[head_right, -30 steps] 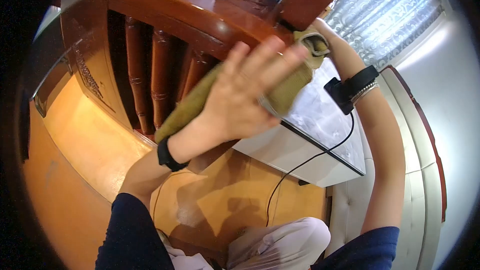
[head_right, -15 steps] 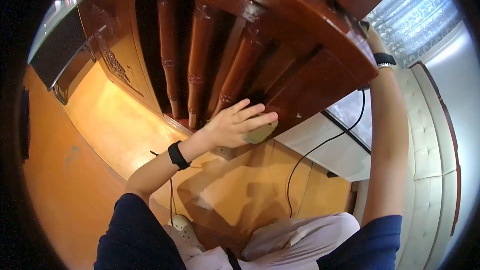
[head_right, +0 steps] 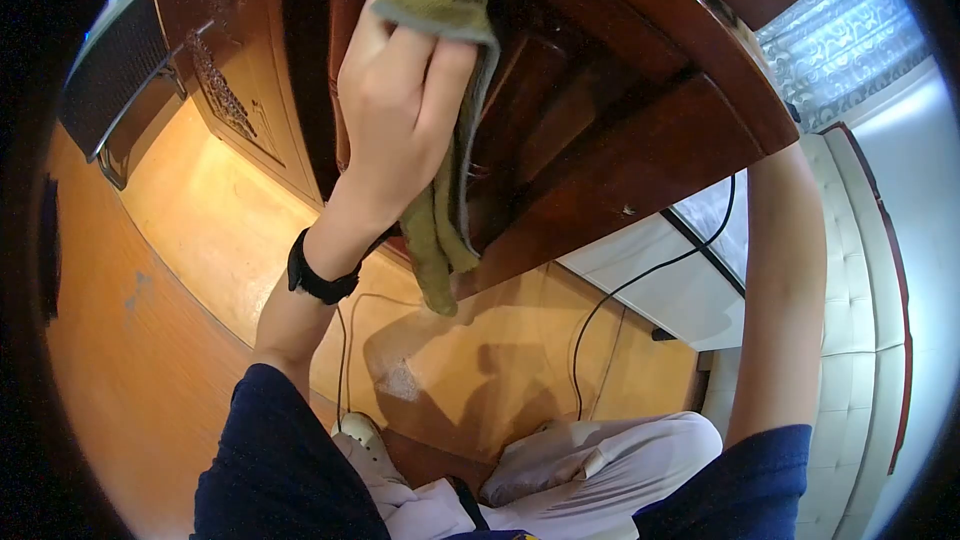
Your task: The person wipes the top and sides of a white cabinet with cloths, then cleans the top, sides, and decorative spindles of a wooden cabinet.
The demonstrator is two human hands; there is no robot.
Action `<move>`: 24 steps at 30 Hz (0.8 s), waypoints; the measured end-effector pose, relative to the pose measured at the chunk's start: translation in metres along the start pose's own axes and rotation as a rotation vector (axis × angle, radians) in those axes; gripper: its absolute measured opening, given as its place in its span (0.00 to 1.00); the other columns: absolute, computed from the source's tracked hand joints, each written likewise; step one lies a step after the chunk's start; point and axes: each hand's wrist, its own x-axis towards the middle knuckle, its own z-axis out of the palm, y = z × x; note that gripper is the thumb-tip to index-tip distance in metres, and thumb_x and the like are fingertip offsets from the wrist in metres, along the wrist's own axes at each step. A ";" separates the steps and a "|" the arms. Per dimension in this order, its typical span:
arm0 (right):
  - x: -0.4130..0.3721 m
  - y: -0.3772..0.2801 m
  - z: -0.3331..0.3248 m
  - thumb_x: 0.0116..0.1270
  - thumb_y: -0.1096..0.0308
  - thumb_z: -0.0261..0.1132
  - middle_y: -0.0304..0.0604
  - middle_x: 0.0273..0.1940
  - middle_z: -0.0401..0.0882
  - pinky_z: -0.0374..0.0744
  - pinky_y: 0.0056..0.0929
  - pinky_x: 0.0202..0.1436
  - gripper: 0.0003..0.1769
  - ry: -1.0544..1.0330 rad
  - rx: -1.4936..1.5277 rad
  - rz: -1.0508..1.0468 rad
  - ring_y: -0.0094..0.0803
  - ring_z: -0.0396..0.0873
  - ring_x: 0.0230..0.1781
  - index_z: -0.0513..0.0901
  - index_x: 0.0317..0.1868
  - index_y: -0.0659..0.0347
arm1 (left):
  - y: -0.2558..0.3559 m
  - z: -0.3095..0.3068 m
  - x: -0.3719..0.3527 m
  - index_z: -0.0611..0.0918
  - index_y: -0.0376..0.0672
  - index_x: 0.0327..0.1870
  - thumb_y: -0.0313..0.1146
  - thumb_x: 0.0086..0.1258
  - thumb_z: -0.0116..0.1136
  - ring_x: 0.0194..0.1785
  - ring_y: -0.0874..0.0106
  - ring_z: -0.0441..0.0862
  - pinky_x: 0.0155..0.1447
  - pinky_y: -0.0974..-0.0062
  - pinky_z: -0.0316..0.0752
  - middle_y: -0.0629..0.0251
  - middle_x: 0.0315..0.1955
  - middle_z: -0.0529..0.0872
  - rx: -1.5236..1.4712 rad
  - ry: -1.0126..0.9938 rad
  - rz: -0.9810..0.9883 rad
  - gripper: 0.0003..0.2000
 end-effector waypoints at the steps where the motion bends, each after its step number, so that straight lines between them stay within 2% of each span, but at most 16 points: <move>1: -0.001 0.001 0.001 0.70 0.64 0.48 0.40 0.45 0.77 0.75 0.25 0.48 0.16 0.003 0.002 -0.001 0.27 0.76 0.45 0.73 0.52 0.61 | 0.000 0.004 0.003 0.81 0.43 0.39 0.36 0.49 0.65 0.35 0.66 0.73 0.36 0.70 0.69 0.64 0.32 0.72 -0.115 0.075 -0.032 0.15; 4: -0.007 0.004 0.003 0.70 0.64 0.48 0.40 0.45 0.77 0.75 0.25 0.48 0.16 0.014 0.012 -0.006 0.27 0.76 0.45 0.73 0.52 0.62 | 0.011 0.010 0.008 0.80 0.42 0.44 0.32 0.46 0.67 0.32 0.68 0.73 0.31 0.71 0.70 0.65 0.32 0.72 -0.163 0.157 -0.089 0.20; 5: -0.008 0.005 0.003 0.70 0.64 0.48 0.40 0.45 0.77 0.75 0.25 0.48 0.16 0.014 0.014 -0.005 0.27 0.76 0.45 0.73 0.52 0.62 | 0.011 0.015 0.005 0.77 0.42 0.50 0.31 0.41 0.70 0.36 0.66 0.72 0.36 0.71 0.69 0.64 0.35 0.71 -0.159 0.176 -0.096 0.28; 6: -0.009 0.005 0.003 0.70 0.64 0.48 0.40 0.45 0.77 0.75 0.25 0.48 0.15 0.018 0.016 -0.005 0.27 0.76 0.45 0.73 0.52 0.62 | 0.012 0.019 0.001 0.77 0.42 0.50 0.31 0.41 0.70 0.36 0.66 0.72 0.36 0.71 0.69 0.64 0.35 0.71 -0.159 0.176 -0.100 0.28; 8: -0.010 0.006 0.004 0.70 0.64 0.48 0.40 0.45 0.77 0.75 0.25 0.48 0.15 0.024 0.020 -0.006 0.27 0.76 0.45 0.73 0.52 0.62 | 0.017 0.022 -0.003 0.74 0.42 0.56 0.33 0.40 0.71 0.40 0.63 0.69 0.42 0.68 0.67 0.62 0.39 0.69 -0.109 0.228 -0.123 0.35; 9: -0.011 0.006 0.004 0.70 0.64 0.48 0.40 0.45 0.77 0.75 0.25 0.48 0.15 0.025 0.022 -0.008 0.27 0.76 0.45 0.73 0.52 0.62 | 0.021 0.019 -0.007 0.70 0.43 0.59 0.33 0.39 0.72 0.44 0.61 0.66 0.47 0.66 0.63 0.60 0.42 0.67 -0.065 0.189 -0.144 0.39; 13: -0.013 0.006 0.005 0.70 0.64 0.48 0.41 0.45 0.77 0.76 0.25 0.48 0.15 0.026 0.029 -0.012 0.27 0.76 0.45 0.73 0.52 0.62 | 0.028 0.034 -0.014 0.69 0.38 0.59 0.29 0.46 0.70 0.47 0.66 0.66 0.50 0.73 0.65 0.59 0.46 0.65 -0.039 0.254 -0.211 0.35; 15: -0.014 0.008 0.006 0.70 0.65 0.48 0.41 0.45 0.77 0.76 0.25 0.47 0.15 0.029 0.026 -0.015 0.27 0.76 0.45 0.73 0.52 0.62 | 0.035 0.043 -0.013 0.66 0.37 0.60 0.29 0.47 0.69 0.48 0.65 0.65 0.51 0.72 0.65 0.58 0.48 0.64 -0.163 0.332 -0.288 0.36; 18: -0.016 0.007 0.008 0.70 0.65 0.48 0.41 0.44 0.77 0.76 0.25 0.47 0.15 0.025 0.024 -0.019 0.28 0.76 0.44 0.73 0.51 0.62 | 0.047 0.050 -0.011 0.64 0.35 0.60 0.29 0.47 0.69 0.48 0.63 0.65 0.51 0.70 0.65 0.56 0.49 0.63 -0.176 0.290 -0.353 0.37; 19: -0.014 0.007 0.009 0.70 0.65 0.48 0.41 0.44 0.77 0.76 0.25 0.47 0.15 0.026 0.029 -0.015 0.28 0.76 0.44 0.73 0.51 0.63 | 0.049 0.054 -0.008 0.62 0.32 0.59 0.29 0.47 0.69 0.50 0.60 0.65 0.52 0.68 0.65 0.53 0.51 0.62 -0.200 0.298 -0.343 0.37; 24: -0.012 0.010 0.012 0.70 0.65 0.48 0.42 0.44 0.77 0.76 0.25 0.47 0.15 0.018 0.031 -0.024 0.28 0.76 0.44 0.73 0.51 0.63 | 0.053 0.063 -0.006 0.61 0.30 0.58 0.29 0.47 0.68 0.52 0.55 0.65 0.52 0.65 0.64 0.50 0.51 0.61 -0.114 0.317 -0.324 0.37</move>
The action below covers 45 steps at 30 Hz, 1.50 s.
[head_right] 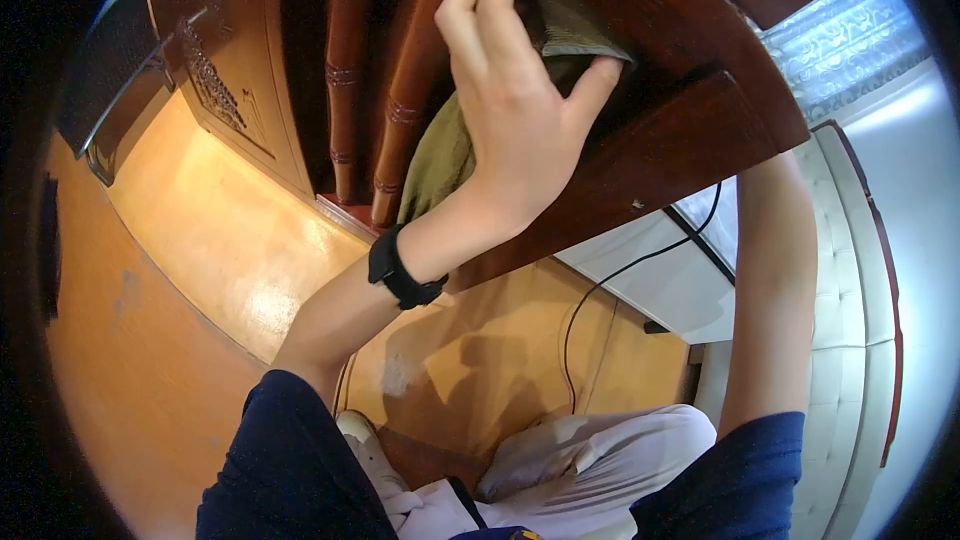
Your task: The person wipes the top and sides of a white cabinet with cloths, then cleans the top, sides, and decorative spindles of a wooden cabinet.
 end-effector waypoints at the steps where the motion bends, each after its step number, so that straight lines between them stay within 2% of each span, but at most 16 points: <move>1: 0.001 0.000 0.001 0.70 0.65 0.48 0.42 0.44 0.77 0.76 0.25 0.47 0.15 -0.002 -0.004 0.000 0.28 0.76 0.44 0.73 0.51 0.63 | -0.001 0.002 -0.001 0.63 0.30 0.57 0.29 0.43 0.70 0.51 0.55 0.66 0.51 0.65 0.64 0.50 0.52 0.63 0.023 0.008 0.016 0.38; 2: 0.001 0.000 0.002 0.70 0.65 0.48 0.42 0.44 0.77 0.76 0.25 0.47 0.15 -0.005 -0.005 0.000 0.28 0.76 0.44 0.73 0.51 0.63 | -0.003 0.002 0.000 0.64 0.30 0.57 0.29 0.39 0.72 0.51 0.55 0.67 0.50 0.64 0.64 0.50 0.52 0.65 0.044 0.014 0.031 0.39; 3: 0.002 0.000 0.001 0.70 0.65 0.48 0.42 0.44 0.77 0.76 0.25 0.47 0.15 -0.008 -0.004 0.000 0.28 0.76 0.44 0.73 0.51 0.63 | -0.006 0.000 0.000 0.66 0.33 0.55 0.31 0.41 0.71 0.48 0.57 0.69 0.49 0.65 0.65 0.53 0.49 0.69 0.124 -0.077 0.061 0.37; 6: 0.002 -0.002 0.002 0.70 0.65 0.48 0.42 0.44 0.77 0.76 0.25 0.47 0.15 -0.009 0.001 -0.005 0.28 0.77 0.44 0.73 0.51 0.63 | -0.012 0.005 -0.002 0.69 0.35 0.51 0.36 0.42 0.71 0.46 0.59 0.72 0.46 0.66 0.68 0.55 0.46 0.72 0.132 -0.126 0.016 0.33; 13: -0.002 -0.003 0.006 0.70 0.66 0.48 0.43 0.44 0.77 0.76 0.25 0.46 0.15 0.001 0.005 -0.019 0.28 0.77 0.44 0.73 0.51 0.64 | -0.018 -0.003 0.004 0.71 0.37 0.49 0.43 0.43 0.69 0.40 0.60 0.74 0.39 0.65 0.73 0.55 0.42 0.74 0.067 -0.158 -0.023 0.31; 16: -0.005 -0.003 0.008 0.70 0.66 0.48 0.43 0.44 0.77 0.77 0.25 0.46 0.15 0.007 0.003 -0.023 0.29 0.77 0.43 0.73 0.51 0.64 | -0.018 -0.009 0.003 0.70 0.36 0.50 0.41 0.47 0.66 0.40 0.55 0.75 0.41 0.64 0.72 0.53 0.40 0.75 0.030 -0.239 -0.098 0.30; 18: -0.005 -0.004 0.009 0.70 0.66 0.48 0.43 0.44 0.77 0.77 0.25 0.46 0.15 0.009 0.002 -0.024 0.29 0.77 0.43 0.73 0.51 0.64 | -0.021 -0.009 -0.006 0.69 0.37 0.52 0.40 0.48 0.66 0.44 0.54 0.74 0.45 0.63 0.72 0.52 0.43 0.74 0.135 -0.238 -0.006 0.30; 27: -0.004 -0.003 0.013 0.70 0.67 0.49 0.44 0.43 0.77 0.77 0.26 0.45 0.14 0.003 0.014 -0.034 0.29 0.77 0.43 0.73 0.50 0.65 | -0.078 -0.055 -0.088 0.63 0.36 0.60 0.30 0.46 0.67 0.51 0.52 0.69 0.52 0.61 0.67 0.51 0.49 0.70 0.126 -0.398 0.006 0.37; 32: -0.002 -0.005 0.015 0.69 0.67 0.49 0.44 0.43 0.77 0.77 0.26 0.45 0.14 0.003 0.020 -0.053 0.29 0.77 0.43 0.73 0.50 0.65 | -0.102 -0.072 -0.120 0.62 0.34 0.61 0.29 0.48 0.66 0.52 0.49 0.68 0.54 0.60 0.66 0.47 0.50 0.69 0.123 -0.447 -0.008 0.36; 36: -0.004 -0.003 0.017 0.69 0.67 0.49 0.45 0.43 0.77 0.77 0.26 0.45 0.14 0.000 0.049 -0.094 0.30 0.77 0.43 0.73 0.50 0.65 | -0.136 -0.098 -0.154 0.61 0.33 0.60 0.30 0.48 0.66 0.53 0.49 0.68 0.56 0.59 0.65 0.46 0.52 0.68 0.134 -0.550 -0.002 0.37; 37: -0.005 0.000 0.017 0.69 0.67 0.49 0.45 0.43 0.77 0.77 0.26 0.45 0.14 0.002 0.057 -0.110 0.30 0.78 0.42 0.73 0.50 0.65 | -0.142 -0.107 -0.162 0.60 0.33 0.61 0.31 0.49 0.67 0.54 0.49 0.67 0.57 0.59 0.65 0.46 0.53 0.67 0.152 -0.630 -0.010 0.38; 38: -0.007 0.002 0.018 0.69 0.67 0.49 0.45 0.43 0.77 0.77 0.26 0.44 0.14 0.007 0.069 -0.135 0.30 0.78 0.42 0.73 0.50 0.65 | -0.151 -0.117 -0.173 0.58 0.33 0.62 0.32 0.50 0.67 0.55 0.48 0.66 0.58 0.58 0.64 0.45 0.54 0.67 0.168 -0.713 -0.018 0.39; 40: -0.014 0.009 0.022 0.69 0.67 0.49 0.45 0.43 0.77 0.77 0.26 0.44 0.14 0.027 0.108 -0.236 0.30 0.78 0.42 0.73 0.50 0.66 | -0.165 -0.128 -0.191 0.54 0.34 0.63 0.33 0.51 0.67 0.57 0.48 0.65 0.61 0.57 0.62 0.44 0.56 0.65 0.179 -0.709 0.061 0.41; 42: -0.024 0.016 0.024 0.69 0.67 0.49 0.45 0.43 0.77 0.78 0.26 0.44 0.14 0.085 0.150 -0.457 0.30 0.78 0.42 0.73 0.50 0.66 | -0.166 -0.130 -0.196 0.52 0.34 0.64 0.34 0.51 0.68 0.58 0.47 0.63 0.61 0.57 0.61 0.44 0.56 0.64 0.224 -0.750 0.019 0.43; 43: -0.045 0.013 0.029 0.69 0.67 0.49 0.45 0.43 0.77 0.78 0.26 0.44 0.14 0.172 0.150 -0.587 0.30 0.78 0.42 0.73 0.50 0.66 | -0.164 -0.128 -0.196 0.54 0.33 0.63 0.33 0.52 0.67 0.58 0.48 0.63 0.62 0.58 0.60 0.44 0.56 0.64 0.193 -0.722 0.005 0.41; 45: -0.098 -0.004 0.053 0.70 0.67 0.47 0.49 0.51 0.72 0.76 0.27 0.51 0.17 0.440 0.094 -0.744 0.31 0.74 0.50 0.67 0.56 0.66 | -0.153 -0.121 -0.186 0.56 0.33 0.63 0.34 0.52 0.67 0.57 0.49 0.65 0.60 0.59 0.62 0.45 0.55 0.65 0.205 -0.683 0.027 0.40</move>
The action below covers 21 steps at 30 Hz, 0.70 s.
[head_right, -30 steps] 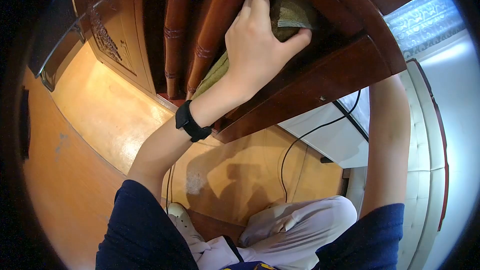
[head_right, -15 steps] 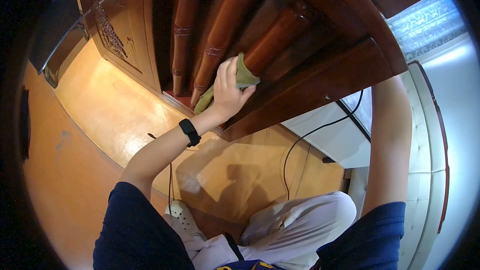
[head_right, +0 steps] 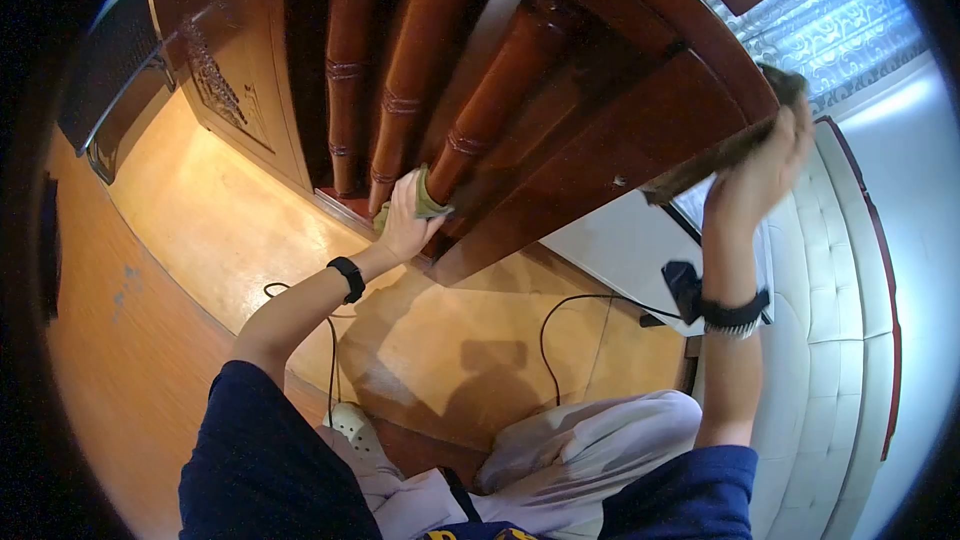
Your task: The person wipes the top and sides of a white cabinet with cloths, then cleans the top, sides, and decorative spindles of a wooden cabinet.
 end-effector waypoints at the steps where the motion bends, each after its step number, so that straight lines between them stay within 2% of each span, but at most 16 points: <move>1: -0.009 -0.010 -0.007 0.71 0.66 0.46 0.51 0.54 0.69 0.75 0.28 0.53 0.19 -0.036 -0.198 -0.190 0.32 0.73 0.53 0.63 0.58 0.66 | 0.006 -0.003 0.010 0.59 0.33 0.62 0.34 0.51 0.67 0.55 0.50 0.66 0.59 0.59 0.64 0.47 0.55 0.66 0.017 0.039 0.015 0.39; 2: -0.021 -0.016 -0.008 0.70 0.67 0.47 0.51 0.53 0.70 0.74 0.29 0.53 0.19 -0.018 -0.251 -0.314 0.34 0.73 0.52 0.64 0.58 0.66 | 0.015 -0.006 0.022 0.59 0.33 0.62 0.34 0.51 0.67 0.55 0.50 0.66 0.59 0.59 0.64 0.47 0.55 0.66 0.020 0.031 0.015 0.39; 3: -0.029 -0.017 -0.009 0.69 0.68 0.48 0.51 0.52 0.70 0.74 0.29 0.54 0.19 0.001 -0.304 -0.434 0.35 0.73 0.51 0.64 0.57 0.66 | 0.022 -0.007 0.037 0.60 0.33 0.62 0.34 0.52 0.67 0.55 0.50 0.67 0.58 0.60 0.64 0.47 0.54 0.66 0.032 0.105 0.040 0.37; 5: -0.034 -0.010 -0.022 0.65 0.71 0.52 0.52 0.51 0.71 0.72 0.33 0.55 0.19 -0.122 -0.566 -0.830 0.39 0.73 0.51 0.66 0.56 0.66 | 0.041 -0.013 0.071 0.61 0.31 0.61 0.31 0.53 0.66 0.55 0.51 0.65 0.59 0.61 0.62 0.47 0.54 0.66 -0.013 0.205 0.062 0.36; 6: -0.037 -0.011 -0.022 0.62 0.74 0.54 0.54 0.49 0.72 0.69 0.36 0.57 0.19 -0.244 -0.583 -0.958 0.42 0.72 0.51 0.67 0.54 0.67 | 0.051 -0.018 0.088 0.61 0.30 0.61 0.29 0.54 0.65 0.57 0.51 0.64 0.61 0.62 0.60 0.45 0.55 0.64 -0.068 0.233 0.056 0.35; 7: -0.041 -0.013 -0.011 0.59 0.75 0.57 0.54 0.50 0.74 0.66 0.39 0.59 0.19 -0.305 -0.544 -1.025 0.44 0.71 0.52 0.72 0.52 0.65 | 0.063 -0.024 0.100 0.61 0.30 0.62 0.29 0.54 0.65 0.57 0.51 0.64 0.61 0.62 0.60 0.45 0.55 0.64 -0.097 0.249 0.050 0.35; 10: -0.061 -0.011 0.002 0.49 0.71 0.62 0.48 0.55 0.74 0.61 0.42 0.62 0.17 -0.453 -0.911 -1.008 0.46 0.70 0.53 0.82 0.43 0.53 | 0.085 -0.041 0.134 0.61 0.31 0.62 0.28 0.53 0.64 0.56 0.51 0.64 0.60 0.62 0.61 0.46 0.55 0.64 -0.071 0.289 0.083 0.35; 11: -0.064 -0.004 0.010 0.48 0.70 0.61 0.46 0.56 0.74 0.60 0.41 0.62 0.17 -0.468 -0.825 -1.059 0.44 0.70 0.54 0.83 0.41 0.52 | 0.090 -0.045 0.144 0.62 0.32 0.62 0.28 0.52 0.64 0.56 0.52 0.64 0.60 0.62 0.61 0.47 0.55 0.64 -0.030 0.299 0.134 0.35; 12: -0.075 -0.001 0.013 0.47 0.69 0.61 0.45 0.55 0.75 0.59 0.40 0.63 0.17 -0.521 -0.836 -1.016 0.44 0.70 0.54 0.83 0.41 0.51 | 0.094 -0.048 0.156 0.62 0.32 0.62 0.28 0.52 0.64 0.56 0.52 0.64 0.60 0.62 0.61 0.47 0.55 0.64 -0.018 0.287 0.130 0.35; 14: -0.101 0.010 0.024 0.46 0.69 0.61 0.42 0.53 0.77 0.66 0.41 0.59 0.18 -0.655 -0.790 -0.996 0.40 0.74 0.53 0.83 0.42 0.50 | 0.098 -0.047 0.175 0.62 0.39 0.63 0.32 0.46 0.68 0.51 0.54 0.68 0.53 0.62 0.65 0.53 0.50 0.68 0.036 0.399 0.213 0.40; 15: -0.121 0.019 0.022 0.48 0.68 0.61 0.38 0.50 0.78 0.69 0.41 0.56 0.17 -0.727 -0.882 -0.962 0.36 0.74 0.52 0.83 0.42 0.48 | 0.096 -0.044 0.176 0.62 0.39 0.63 0.32 0.46 0.68 0.51 0.54 0.68 0.53 0.62 0.65 0.53 0.50 0.68 0.042 0.387 0.210 0.40; 16: -0.137 0.049 0.013 0.45 0.69 0.64 0.46 0.53 0.76 0.69 0.43 0.57 0.22 -0.807 -0.779 -0.904 0.44 0.74 0.53 0.82 0.46 0.52 | 0.095 -0.042 0.174 0.62 0.39 0.63 0.33 0.45 0.69 0.50 0.55 0.68 0.53 0.62 0.65 0.53 0.51 0.68 0.015 0.418 0.210 0.41; 19: -0.174 0.071 0.003 0.46 0.66 0.64 0.42 0.49 0.78 0.72 0.40 0.54 0.21 -0.724 -0.856 -1.038 0.40 0.75 0.50 0.82 0.45 0.50 | 0.070 -0.036 0.148 0.62 0.37 0.63 0.35 0.43 0.70 0.51 0.54 0.68 0.53 0.64 0.66 0.53 0.51 0.69 0.010 0.440 0.260 0.42; 21: -0.189 0.091 -0.017 0.50 0.65 0.63 0.37 0.47 0.78 0.72 0.34 0.53 0.18 -1.024 -0.691 -1.071 0.36 0.76 0.49 0.81 0.45 0.47 | 0.047 -0.021 0.107 0.62 0.36 0.63 0.35 0.45 0.70 0.51 0.53 0.68 0.56 0.63 0.66 0.52 0.50 0.68 -0.072 0.297 0.160 0.42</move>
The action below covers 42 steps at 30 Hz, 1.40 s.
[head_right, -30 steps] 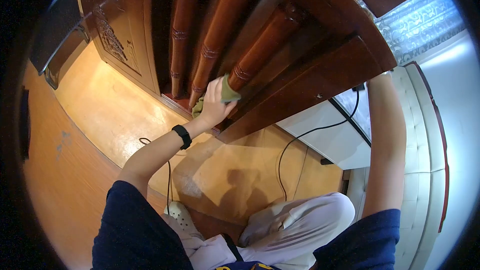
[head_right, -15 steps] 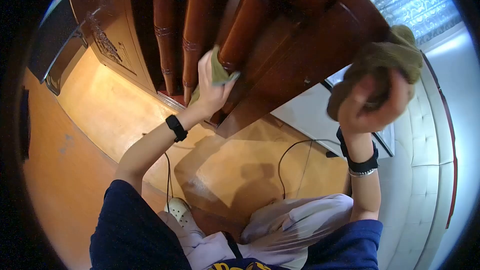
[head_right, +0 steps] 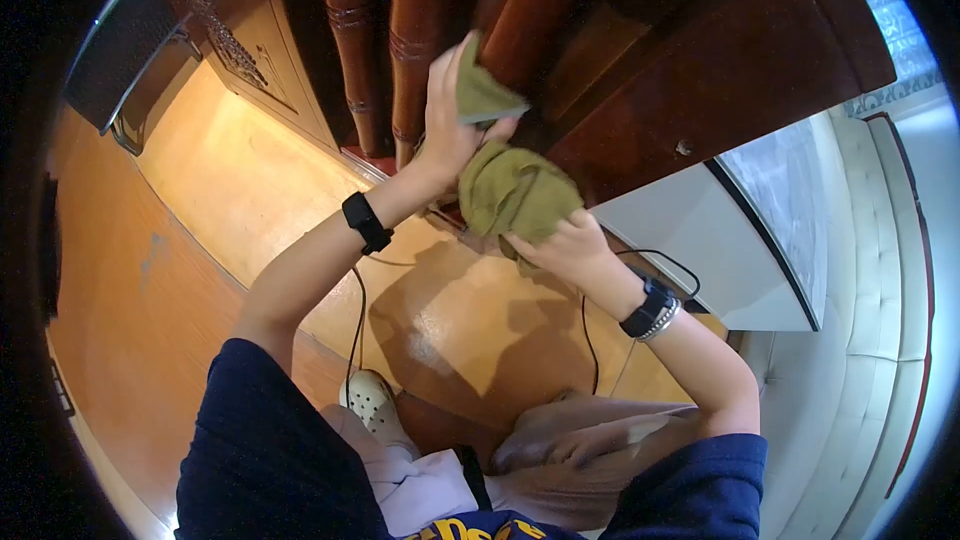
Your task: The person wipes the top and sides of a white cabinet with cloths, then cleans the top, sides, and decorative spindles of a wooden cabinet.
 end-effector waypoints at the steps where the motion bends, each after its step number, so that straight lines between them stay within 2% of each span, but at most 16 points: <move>1: -0.017 -0.006 0.011 0.50 0.65 0.63 0.37 0.47 0.78 0.72 0.34 0.53 0.18 -0.003 0.003 0.004 0.36 0.76 0.49 0.81 0.45 0.47 | -0.006 -0.002 -0.023 0.62 0.35 0.63 0.35 0.45 0.70 0.52 0.52 0.68 0.57 0.62 0.65 0.51 0.50 0.68 -0.003 -0.073 -0.064 0.41; 3: -0.048 -0.019 0.037 0.53 0.65 0.57 0.29 0.34 0.78 0.69 0.20 0.41 0.18 -0.206 0.229 -0.055 0.22 0.77 0.36 0.78 0.46 0.40 | -0.014 -0.007 -0.063 0.62 0.35 0.62 0.35 0.46 0.70 0.53 0.51 0.67 0.58 0.62 0.64 0.50 0.50 0.68 0.003 -0.151 -0.128 0.40; 7: -0.075 -0.027 0.052 0.54 0.69 0.54 0.26 0.21 0.66 0.66 0.19 0.37 0.19 -0.353 0.300 -0.175 0.21 0.69 0.25 0.75 0.48 0.42 | -0.019 -0.010 -0.111 0.64 0.34 0.58 0.33 0.49 0.68 0.54 0.50 0.65 0.59 0.60 0.62 0.48 0.50 0.68 0.035 -0.241 -0.345 0.35; 8: -0.073 -0.026 0.052 0.54 0.69 0.54 0.26 0.21 0.66 0.66 0.19 0.37 0.19 -0.354 0.297 -0.176 0.21 0.69 0.25 0.75 0.48 0.42 | -0.019 -0.010 -0.118 0.65 0.34 0.57 0.33 0.50 0.67 0.55 0.50 0.64 0.59 0.59 0.61 0.47 0.49 0.68 0.026 -0.261 -0.431 0.33; 11: -0.067 -0.025 0.050 0.55 0.69 0.54 0.26 0.20 0.65 0.66 0.19 0.37 0.18 -0.172 0.334 -0.155 0.21 0.69 0.26 0.76 0.47 0.44 | -0.024 -0.013 -0.144 0.65 0.34 0.56 0.34 0.52 0.65 0.53 0.51 0.66 0.58 0.59 0.62 0.49 0.48 0.69 0.139 -0.334 -0.413 0.30; 20: -0.052 -0.026 0.032 0.53 0.68 0.56 0.28 0.25 0.73 0.68 0.22 0.40 0.15 -0.436 0.274 -0.163 0.21 0.72 0.31 0.78 0.42 0.46 | -0.020 -0.033 -0.142 0.66 0.33 0.55 0.34 0.53 0.64 0.51 0.52 0.68 0.56 0.61 0.63 0.51 0.46 0.70 0.289 -0.556 -0.423 0.29; 25: -0.008 0.001 -0.024 0.52 0.66 0.61 0.33 0.42 0.81 0.72 0.22 0.49 0.13 -0.153 0.009 0.021 0.23 0.76 0.46 0.80 0.41 0.47 | -0.015 -0.039 -0.111 0.64 0.33 0.55 0.30 0.53 0.64 0.52 0.50 0.67 0.57 0.61 0.64 0.46 0.47 0.69 0.014 -0.475 -0.389 0.29; 28: -0.006 0.025 -0.034 0.54 0.63 0.68 0.37 0.46 0.79 0.73 0.28 0.52 0.18 -0.065 0.558 0.692 0.30 0.76 0.49 0.80 0.47 0.53 | 0.001 -0.023 -0.081 0.64 0.33 0.56 0.28 0.52 0.64 0.52 0.49 0.67 0.57 0.61 0.64 0.46 0.47 0.68 0.011 -0.294 -0.384 0.30; 29: 0.002 0.040 -0.042 0.59 0.71 0.62 0.43 0.55 0.73 0.67 0.40 0.59 0.22 0.148 -0.040 0.226 0.42 0.69 0.58 0.74 0.55 0.52 | 0.003 -0.017 -0.078 0.63 0.34 0.57 0.28 0.53 0.65 0.52 0.50 0.67 0.57 0.62 0.65 0.47 0.47 0.67 0.023 -0.195 -0.330 0.31; 30: -0.012 0.053 -0.036 0.59 0.73 0.61 0.46 0.57 0.71 0.65 0.40 0.61 0.23 0.055 0.344 0.544 0.44 0.67 0.59 0.73 0.57 0.54 | 0.003 -0.011 -0.073 0.63 0.34 0.57 0.28 0.53 0.65 0.52 0.50 0.67 0.57 0.62 0.65 0.47 0.47 0.67 0.022 -0.182 -0.331 0.31; 31: 0.006 0.056 -0.053 0.57 0.76 0.59 0.49 0.58 0.71 0.60 0.44 0.65 0.22 0.249 0.405 0.713 0.47 0.66 0.61 0.76 0.54 0.56 | 0.003 -0.007 -0.062 0.62 0.35 0.59 0.30 0.55 0.65 0.53 0.51 0.67 0.57 0.63 0.64 0.48 0.49 0.67 0.009 -0.135 -0.278 0.32; 33: 0.049 0.074 -0.097 0.53 0.78 0.57 0.53 0.61 0.68 0.54 0.45 0.68 0.23 0.331 -0.207 0.296 0.51 0.64 0.63 0.78 0.52 0.59 | 0.012 -0.002 -0.026 0.60 0.37 0.62 0.32 0.57 0.64 0.53 0.54 0.67 0.58 0.65 0.63 0.49 0.50 0.66 -0.015 -0.048 -0.202 0.33; 34: 0.060 0.076 -0.114 0.53 0.79 0.56 0.54 0.58 0.70 0.58 0.42 0.66 0.23 0.280 -0.228 0.395 0.51 0.66 0.61 0.77 0.52 0.62 | 0.022 -0.001 -0.001 0.59 0.37 0.63 0.32 0.58 0.64 0.53 0.55 0.67 0.58 0.66 0.62 0.50 0.50 0.66 -0.027 0.001 -0.175 0.34; 36: 0.073 0.090 -0.120 0.51 0.78 0.58 0.50 0.56 0.72 0.63 0.40 0.63 0.27 0.476 -0.262 0.305 0.48 0.68 0.60 0.75 0.55 0.60 | 0.033 0.000 0.027 0.58 0.37 0.64 0.34 0.59 0.63 0.52 0.57 0.67 0.59 0.67 0.62 0.51 0.50 0.66 -0.007 0.051 -0.140 0.34; 40: 0.073 0.104 -0.128 0.53 0.78 0.56 0.52 0.53 0.74 0.72 0.32 0.57 0.25 0.544 -0.315 0.291 0.43 0.74 0.54 0.70 0.54 0.71 | 0.040 0.002 0.063 0.60 0.35 0.62 0.37 0.58 0.63 0.47 0.56 0.67 0.53 0.65 0.65 0.51 0.45 0.67 -0.076 0.158 -0.086 0.34; 42: 0.069 0.108 -0.117 0.54 0.79 0.53 0.53 0.53 0.73 0.74 0.31 0.56 0.24 0.644 -0.155 0.307 0.41 0.74 0.52 0.68 0.54 0.73 | 0.045 0.003 0.087 0.60 0.34 0.62 0.40 0.61 0.59 0.46 0.56 0.68 0.52 0.65 0.65 0.51 0.44 0.68 -0.259 0.245 -0.070 0.32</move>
